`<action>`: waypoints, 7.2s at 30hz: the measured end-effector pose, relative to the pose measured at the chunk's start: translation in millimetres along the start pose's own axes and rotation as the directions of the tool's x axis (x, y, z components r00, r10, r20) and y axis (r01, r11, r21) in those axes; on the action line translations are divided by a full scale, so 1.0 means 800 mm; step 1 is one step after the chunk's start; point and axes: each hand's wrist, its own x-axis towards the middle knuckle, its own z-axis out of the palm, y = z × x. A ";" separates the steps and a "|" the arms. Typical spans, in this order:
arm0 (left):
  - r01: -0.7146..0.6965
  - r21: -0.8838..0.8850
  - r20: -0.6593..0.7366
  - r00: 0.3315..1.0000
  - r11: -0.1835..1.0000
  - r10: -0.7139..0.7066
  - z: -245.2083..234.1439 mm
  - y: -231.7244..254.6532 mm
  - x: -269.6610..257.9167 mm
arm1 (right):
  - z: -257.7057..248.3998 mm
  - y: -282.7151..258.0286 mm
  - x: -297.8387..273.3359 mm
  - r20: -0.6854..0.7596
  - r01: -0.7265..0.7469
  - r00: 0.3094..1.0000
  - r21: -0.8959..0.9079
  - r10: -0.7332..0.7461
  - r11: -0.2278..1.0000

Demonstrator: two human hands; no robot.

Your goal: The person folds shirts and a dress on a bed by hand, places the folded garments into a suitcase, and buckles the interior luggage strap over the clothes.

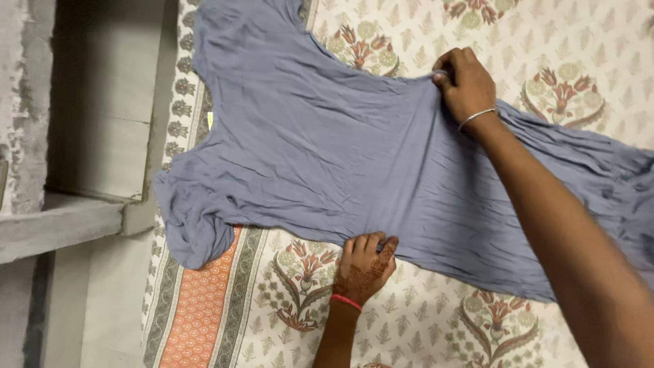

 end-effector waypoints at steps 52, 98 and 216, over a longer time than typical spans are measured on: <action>-0.191 0.096 0.234 0.958 0.977 0.165 0.064 0.113 0.098 | -0.198 0.071 -0.452 0.121 -0.013 0.991 -0.305 0.052 0.952; -0.230 0.539 0.171 0.972 0.810 0.162 0.013 0.043 0.368 | -0.348 0.385 -0.274 0.147 0.072 0.986 -0.810 0.083 0.582; 0.375 -0.825 0.163 0.874 0.422 -0.457 -0.187 -0.413 0.342 | 0.182 -0.202 0.300 0.233 -0.551 0.821 0.562 0.521 0.617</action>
